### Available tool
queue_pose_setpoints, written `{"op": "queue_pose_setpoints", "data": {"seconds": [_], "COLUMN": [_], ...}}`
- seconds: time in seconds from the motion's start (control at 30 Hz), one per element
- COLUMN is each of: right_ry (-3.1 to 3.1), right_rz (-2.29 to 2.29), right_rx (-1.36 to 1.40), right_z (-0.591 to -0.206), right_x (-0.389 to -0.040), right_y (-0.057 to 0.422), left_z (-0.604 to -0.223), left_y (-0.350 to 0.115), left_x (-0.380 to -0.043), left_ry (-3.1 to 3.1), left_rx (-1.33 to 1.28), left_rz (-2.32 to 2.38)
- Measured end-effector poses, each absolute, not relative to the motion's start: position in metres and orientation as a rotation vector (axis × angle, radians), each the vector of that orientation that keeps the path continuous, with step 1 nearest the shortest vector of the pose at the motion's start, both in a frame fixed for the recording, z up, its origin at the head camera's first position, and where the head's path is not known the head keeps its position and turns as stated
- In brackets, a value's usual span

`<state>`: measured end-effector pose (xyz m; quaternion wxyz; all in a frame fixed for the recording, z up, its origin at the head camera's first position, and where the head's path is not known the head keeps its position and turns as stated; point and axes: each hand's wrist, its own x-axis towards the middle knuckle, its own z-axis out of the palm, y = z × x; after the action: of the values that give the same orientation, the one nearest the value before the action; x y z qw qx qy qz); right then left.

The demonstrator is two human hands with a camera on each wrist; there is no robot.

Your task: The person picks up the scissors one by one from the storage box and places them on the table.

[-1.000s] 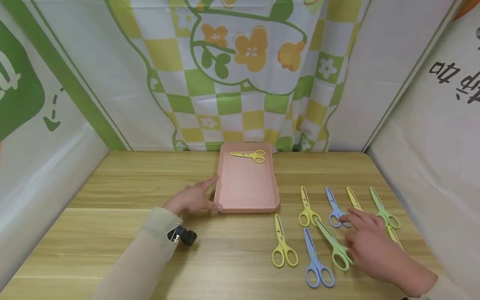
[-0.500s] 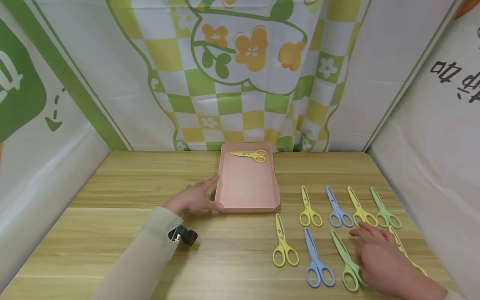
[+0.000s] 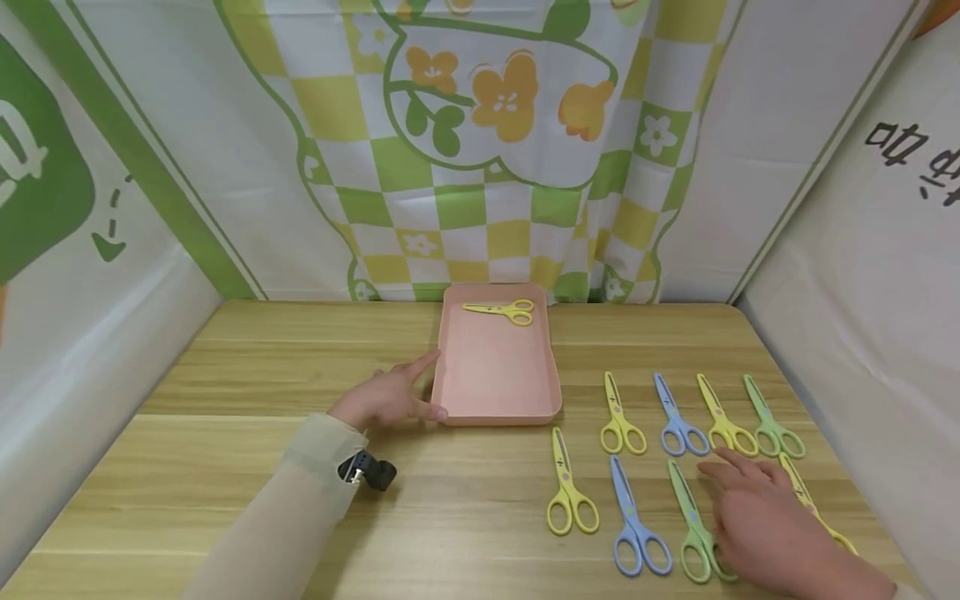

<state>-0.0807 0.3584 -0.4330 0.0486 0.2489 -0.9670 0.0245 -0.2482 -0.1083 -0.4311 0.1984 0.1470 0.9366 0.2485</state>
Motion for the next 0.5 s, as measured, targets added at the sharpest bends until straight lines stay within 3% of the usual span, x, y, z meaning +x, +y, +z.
{"op": "queue_pose_setpoints", "data": {"seconds": [0.17,0.5], "right_ry": [-2.840,-2.795], "right_rz": [0.070,0.436], "right_rx": [0.726,0.641], "right_z": [-0.411,-0.353], "right_x": [-0.100,-0.179], "right_y": [0.363,0.331], "left_z": [-0.432,-0.431], "left_y": [-0.108,-0.108], "left_x": [-0.247,-0.248], "left_ry": [2.617,2.613], "left_rx": [0.397,0.396], "left_rz": [0.687,0.673]}}
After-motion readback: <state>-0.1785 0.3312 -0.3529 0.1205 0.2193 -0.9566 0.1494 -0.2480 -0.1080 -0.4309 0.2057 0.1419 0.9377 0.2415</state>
